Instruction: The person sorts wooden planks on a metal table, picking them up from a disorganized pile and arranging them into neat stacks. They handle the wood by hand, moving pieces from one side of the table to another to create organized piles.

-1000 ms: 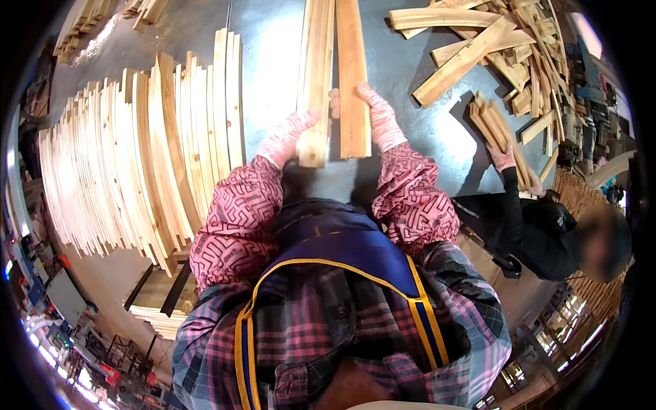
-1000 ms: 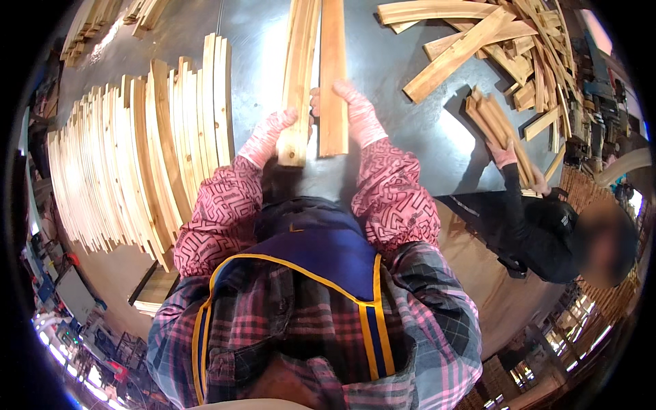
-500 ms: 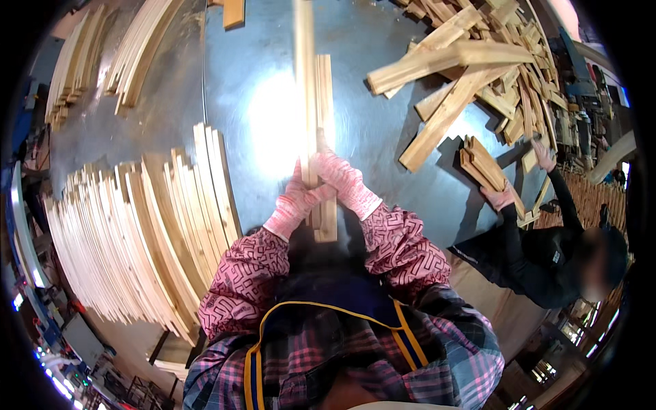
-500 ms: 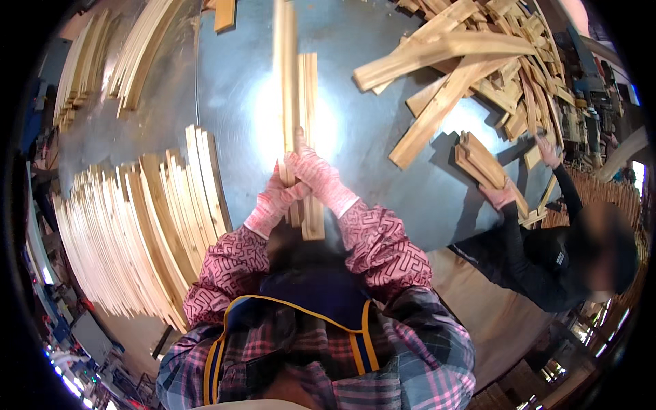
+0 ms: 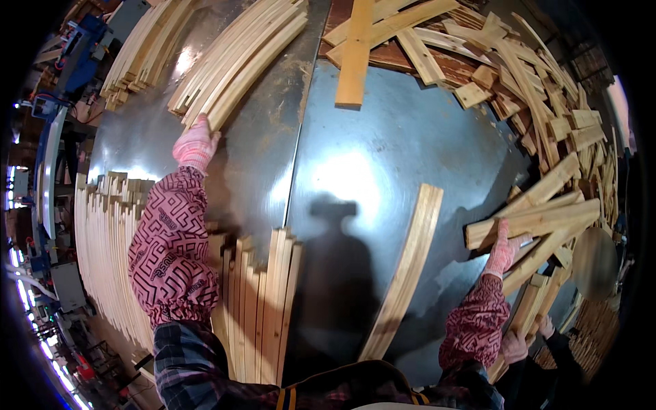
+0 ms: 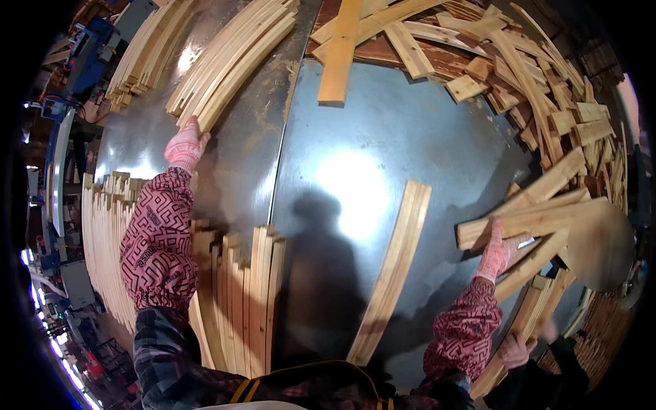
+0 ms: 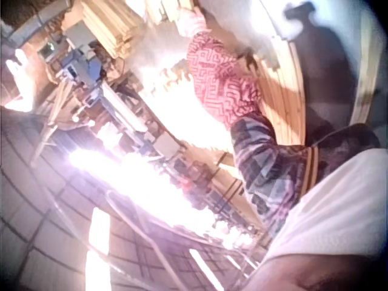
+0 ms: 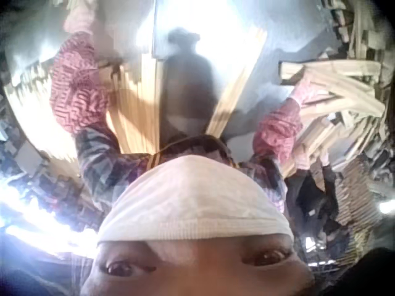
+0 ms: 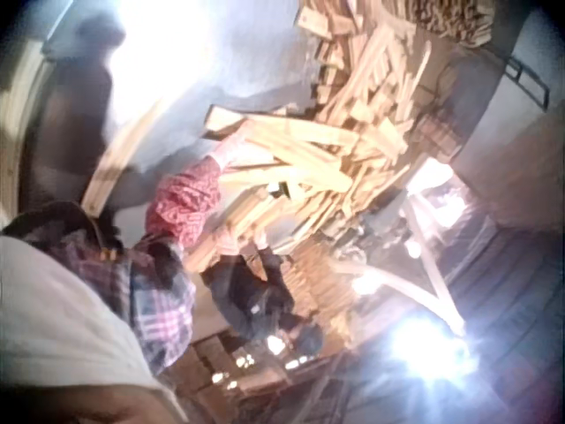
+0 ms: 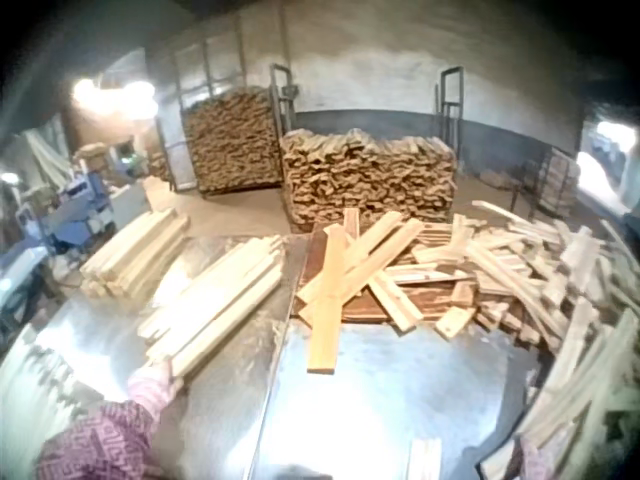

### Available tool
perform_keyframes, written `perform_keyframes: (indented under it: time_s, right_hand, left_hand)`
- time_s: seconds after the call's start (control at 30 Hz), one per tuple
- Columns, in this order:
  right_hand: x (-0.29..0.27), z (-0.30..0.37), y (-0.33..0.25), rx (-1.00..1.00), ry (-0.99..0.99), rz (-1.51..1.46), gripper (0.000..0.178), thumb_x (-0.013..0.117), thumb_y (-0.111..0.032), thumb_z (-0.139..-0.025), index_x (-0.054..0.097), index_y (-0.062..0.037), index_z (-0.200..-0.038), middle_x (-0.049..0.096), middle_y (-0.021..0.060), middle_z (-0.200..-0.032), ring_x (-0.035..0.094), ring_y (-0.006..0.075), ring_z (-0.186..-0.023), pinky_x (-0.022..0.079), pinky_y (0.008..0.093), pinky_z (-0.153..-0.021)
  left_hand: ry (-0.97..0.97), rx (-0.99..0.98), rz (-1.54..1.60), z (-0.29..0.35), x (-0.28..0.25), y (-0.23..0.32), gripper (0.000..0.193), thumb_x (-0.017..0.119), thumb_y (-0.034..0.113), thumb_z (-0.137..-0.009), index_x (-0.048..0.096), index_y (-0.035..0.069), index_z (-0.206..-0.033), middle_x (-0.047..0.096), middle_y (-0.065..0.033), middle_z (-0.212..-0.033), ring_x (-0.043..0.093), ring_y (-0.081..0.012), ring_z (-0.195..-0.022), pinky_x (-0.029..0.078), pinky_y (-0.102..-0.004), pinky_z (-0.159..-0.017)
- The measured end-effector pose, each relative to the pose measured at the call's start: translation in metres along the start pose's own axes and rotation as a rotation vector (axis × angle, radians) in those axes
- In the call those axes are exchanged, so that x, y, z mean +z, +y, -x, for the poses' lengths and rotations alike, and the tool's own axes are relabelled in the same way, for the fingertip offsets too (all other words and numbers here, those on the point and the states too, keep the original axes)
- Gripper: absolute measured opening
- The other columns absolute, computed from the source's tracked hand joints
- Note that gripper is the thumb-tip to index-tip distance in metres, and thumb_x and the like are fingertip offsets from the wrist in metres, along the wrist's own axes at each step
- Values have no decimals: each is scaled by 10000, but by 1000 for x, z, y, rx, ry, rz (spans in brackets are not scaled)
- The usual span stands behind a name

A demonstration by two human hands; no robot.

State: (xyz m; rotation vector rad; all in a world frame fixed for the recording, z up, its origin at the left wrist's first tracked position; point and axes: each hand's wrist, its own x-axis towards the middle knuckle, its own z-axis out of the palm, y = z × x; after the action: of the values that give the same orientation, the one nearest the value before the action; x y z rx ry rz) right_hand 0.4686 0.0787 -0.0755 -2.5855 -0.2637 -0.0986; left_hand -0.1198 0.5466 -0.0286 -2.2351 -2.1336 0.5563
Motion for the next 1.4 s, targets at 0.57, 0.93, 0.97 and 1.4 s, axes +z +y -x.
perform_keyframes:
  time_s: [0.57, 0.93, 0.97, 1.4]
  right_hand:
    - [-6, -19, 11, -181, 166, -82, 513, 580, -55, -973, 515, -177, -1467, 428, 293, -1497, 525, 375, -1301, 461, 395, -1065]
    - [-37, 17, -43, 220, 117, -587, 1201, 897, -191, -701, 119, -4, -1596, 517, 255, -1404, 574, 319, -1192, 488, 361, -1011]
    - [-52, 28, -58, 272, 12, -672, 1219, 900, -190, -690, 111, -34, -1607, 515, 251, -1418, 578, 321, -1190, 487, 348, -1011]
    - [-186, 236, 86, 701, -1035, -1580, 645, 691, -172, -775, 533, -5, -1378, 666, 163, -1124, 650, 268, -945, 551, 386, -847]
  left_hand:
    - [193, 10, -93, -231, 7, 51, 650, 553, 432, -974, 315, 243, -1550, 646, -182, -1267, 652, -353, -1098, 513, -482, -924]
    - [268, 848, 573, -28, -91, 155, 490, 700, 164, -927, 556, 36, -1377, 660, -161, -1223, 648, -270, -1093, 522, -385, -965]
    - [16, 693, 811, 37, -100, 182, 503, 720, 130, -915, 561, 22, -1380, 676, -148, -1190, 642, -222, -1071, 520, -351, -958]
    - [-1413, 125, 1586, 546, -28, 235, 542, 665, 242, -961, 449, 74, -1429, 641, -58, -1167, 660, -178, -995, 570, -352, -836]
